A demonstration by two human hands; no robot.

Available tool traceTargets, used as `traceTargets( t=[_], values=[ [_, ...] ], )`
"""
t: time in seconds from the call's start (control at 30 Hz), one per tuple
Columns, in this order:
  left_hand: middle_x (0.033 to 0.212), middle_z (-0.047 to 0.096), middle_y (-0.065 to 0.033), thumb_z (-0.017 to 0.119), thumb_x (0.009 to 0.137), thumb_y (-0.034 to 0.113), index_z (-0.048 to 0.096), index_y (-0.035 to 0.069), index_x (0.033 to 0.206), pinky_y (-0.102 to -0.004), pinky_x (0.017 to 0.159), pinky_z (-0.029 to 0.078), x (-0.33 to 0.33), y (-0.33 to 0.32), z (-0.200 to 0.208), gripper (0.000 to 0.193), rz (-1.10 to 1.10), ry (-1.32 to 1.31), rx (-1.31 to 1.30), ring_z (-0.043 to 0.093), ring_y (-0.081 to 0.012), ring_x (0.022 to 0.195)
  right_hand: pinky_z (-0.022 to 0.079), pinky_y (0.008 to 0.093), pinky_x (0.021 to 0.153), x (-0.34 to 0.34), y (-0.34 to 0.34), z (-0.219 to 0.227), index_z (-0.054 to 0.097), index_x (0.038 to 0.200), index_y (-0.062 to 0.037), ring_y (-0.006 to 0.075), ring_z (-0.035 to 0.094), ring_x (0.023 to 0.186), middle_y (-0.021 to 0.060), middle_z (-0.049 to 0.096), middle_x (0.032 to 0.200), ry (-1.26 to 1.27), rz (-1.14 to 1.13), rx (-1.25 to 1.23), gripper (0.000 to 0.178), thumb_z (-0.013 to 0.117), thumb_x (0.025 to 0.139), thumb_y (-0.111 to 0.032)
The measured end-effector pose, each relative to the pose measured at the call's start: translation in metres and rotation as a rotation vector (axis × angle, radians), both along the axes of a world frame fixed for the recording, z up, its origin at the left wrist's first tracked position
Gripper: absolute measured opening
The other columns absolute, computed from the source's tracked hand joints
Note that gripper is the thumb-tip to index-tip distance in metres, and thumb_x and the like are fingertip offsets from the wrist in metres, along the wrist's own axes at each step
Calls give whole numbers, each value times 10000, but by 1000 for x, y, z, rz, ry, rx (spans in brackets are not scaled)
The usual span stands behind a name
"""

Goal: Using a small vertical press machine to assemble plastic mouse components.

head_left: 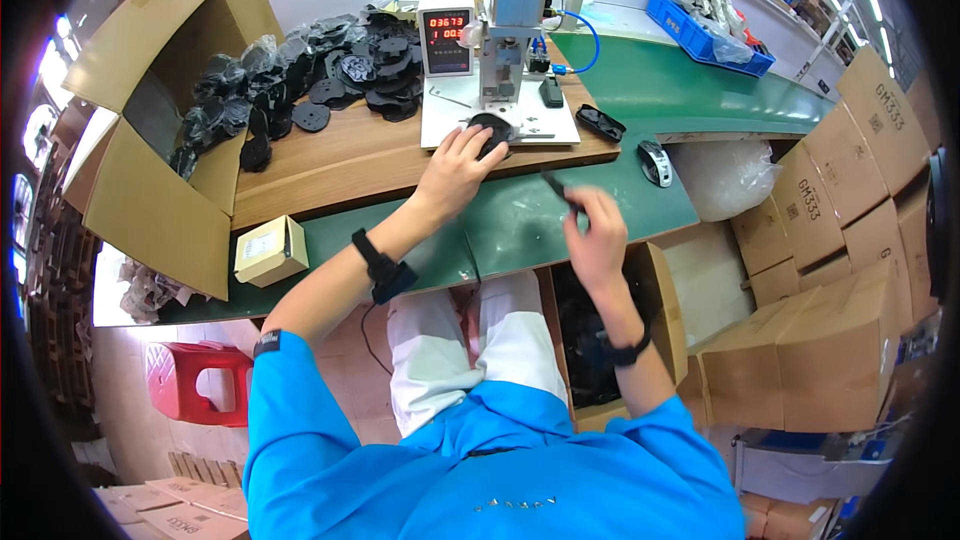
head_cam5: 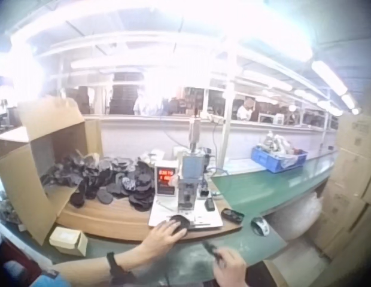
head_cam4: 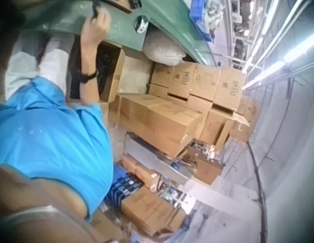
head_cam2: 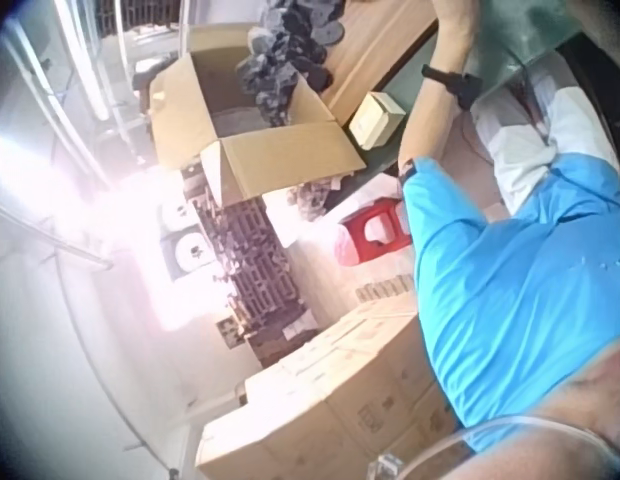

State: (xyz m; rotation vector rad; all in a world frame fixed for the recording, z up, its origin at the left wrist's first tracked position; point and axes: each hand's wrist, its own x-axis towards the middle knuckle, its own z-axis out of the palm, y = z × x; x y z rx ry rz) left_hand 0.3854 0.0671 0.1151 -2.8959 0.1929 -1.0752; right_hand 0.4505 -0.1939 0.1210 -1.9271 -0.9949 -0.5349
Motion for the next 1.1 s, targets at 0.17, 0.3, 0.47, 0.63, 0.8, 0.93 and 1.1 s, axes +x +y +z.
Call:
traceTargets(
  t=[0.17,0.3,0.47,0.63,0.8,0.93,1.1],
  values=[
    [1370,609,-202,590,831,11,618,136,1318,-473,1102,462,47,0,-8,504,10,16,67,565,-380,1303,563,405,858,-69,-113,-65,706,1044,-24,334,693,988,148,716,1048,229,-80,-112,290,678,764,45],
    [1372,602,-242,583,861,8,589,126,1351,-476,1114,463,60,-7,-19,504,123,96,59,579,-393,1303,543,409,893,-94,-189,-122,712,1056,-21,353,688,1007,163,712,1050,428,-297,-218,242,647,824,8],
    [1401,584,-268,565,875,-20,579,112,1368,-463,1116,476,57,-1,-24,511,72,90,-55,568,-408,1327,545,432,861,-101,-236,-177,714,1048,-14,388,693,959,190,708,1017,544,-456,-194,212,640,849,-23],
    [1380,591,-284,556,880,-46,580,92,1360,-472,1083,503,58,-7,-12,500,119,190,-88,585,-429,1296,543,449,884,-82,-241,-252,717,1050,-3,420,687,976,216,717,1019,556,-473,-315,222,654,840,-43],
    [1361,599,-273,614,863,-27,529,61,1366,-449,1070,515,55,-5,-11,518,68,184,11,579,-416,1295,458,474,1069,-66,-218,-269,643,1287,-38,413,578,1235,193,641,1302,576,-551,-663,430,708,873,-134],
    [1353,618,-237,594,855,-50,533,42,1386,-445,1033,528,48,0,-13,542,65,109,-94,590,-392,1242,460,457,1052,-39,-121,-161,685,1181,-48,372,594,1193,158,658,1247,290,-171,-231,313,682,868,-56],
    [1286,644,-225,578,843,-75,479,27,1460,-450,1003,519,47,3,-12,633,-13,46,-191,579,-379,1191,452,461,1046,-13,4,-27,654,1207,-52,356,562,1239,139,611,1273,-22,4,-89,451,741,766,-11]
  ],
)
